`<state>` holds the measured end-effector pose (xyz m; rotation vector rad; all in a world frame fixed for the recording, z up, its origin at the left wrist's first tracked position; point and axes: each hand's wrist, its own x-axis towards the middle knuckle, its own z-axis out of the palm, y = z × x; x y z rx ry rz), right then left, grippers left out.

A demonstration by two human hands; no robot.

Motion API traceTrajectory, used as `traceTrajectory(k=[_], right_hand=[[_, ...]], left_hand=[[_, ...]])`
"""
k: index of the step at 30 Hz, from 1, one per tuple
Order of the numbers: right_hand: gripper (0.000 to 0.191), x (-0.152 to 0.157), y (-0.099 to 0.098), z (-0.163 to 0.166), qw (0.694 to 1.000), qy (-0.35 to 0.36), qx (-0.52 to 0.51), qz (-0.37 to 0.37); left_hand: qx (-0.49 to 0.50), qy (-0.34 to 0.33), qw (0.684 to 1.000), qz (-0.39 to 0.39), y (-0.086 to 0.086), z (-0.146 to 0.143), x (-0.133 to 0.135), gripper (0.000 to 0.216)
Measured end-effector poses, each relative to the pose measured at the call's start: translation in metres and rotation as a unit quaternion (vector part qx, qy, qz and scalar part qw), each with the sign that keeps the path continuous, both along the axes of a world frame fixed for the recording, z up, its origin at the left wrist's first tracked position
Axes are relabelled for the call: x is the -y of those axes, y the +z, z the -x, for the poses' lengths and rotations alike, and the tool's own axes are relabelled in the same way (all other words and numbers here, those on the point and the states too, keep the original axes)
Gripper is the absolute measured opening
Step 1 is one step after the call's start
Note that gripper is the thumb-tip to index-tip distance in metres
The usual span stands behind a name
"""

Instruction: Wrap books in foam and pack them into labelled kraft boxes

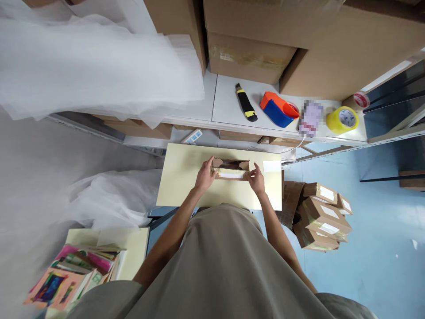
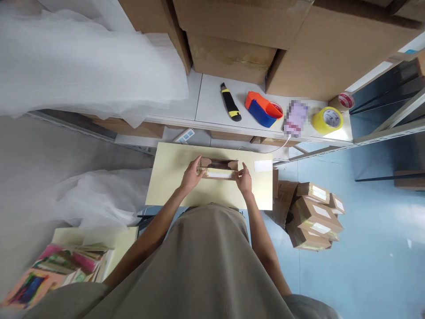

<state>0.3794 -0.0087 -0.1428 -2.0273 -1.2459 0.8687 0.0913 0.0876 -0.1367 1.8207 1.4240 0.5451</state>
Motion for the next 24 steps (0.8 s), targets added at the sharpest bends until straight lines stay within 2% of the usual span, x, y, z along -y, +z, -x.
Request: traceTrajectory(k=[3, 6, 9, 14, 18, 24], right_hand=[[0.075, 0.002, 0.004, 0.002, 1.000, 0.020, 0.009, -0.012], [0.060, 0.004, 0.006, 0.005, 0.999, 0.036, 0.031, 0.003], [0.047, 0.006, 0.004, 0.007, 0.998, 0.039, 0.042, 0.015], [0.040, 0.008, 0.001, 0.008, 1.000, -0.013, -0.003, -0.006], [0.041, 0.006, -0.002, 0.006, 0.997, -0.068, -0.040, 0.006], [0.039, 0.011, 0.001, 0.007, 0.993, -0.099, -0.056, 0.015]], left_hand=[[-0.001, 0.006, 1.000, -0.009, -0.001, 0.001, 0.002, 0.057], [-0.006, -0.002, 1.000, -0.018, -0.003, 0.003, 0.007, 0.035], [-0.007, 0.016, 1.000, -0.019, -0.004, 0.003, 0.012, 0.024], [-0.002, 0.051, 0.999, -0.013, -0.005, -0.001, 0.014, 0.015], [-0.002, 0.076, 0.997, -0.005, -0.005, -0.006, 0.012, 0.013], [-0.003, 0.111, 0.994, 0.010, -0.002, -0.013, 0.022, 0.009]])
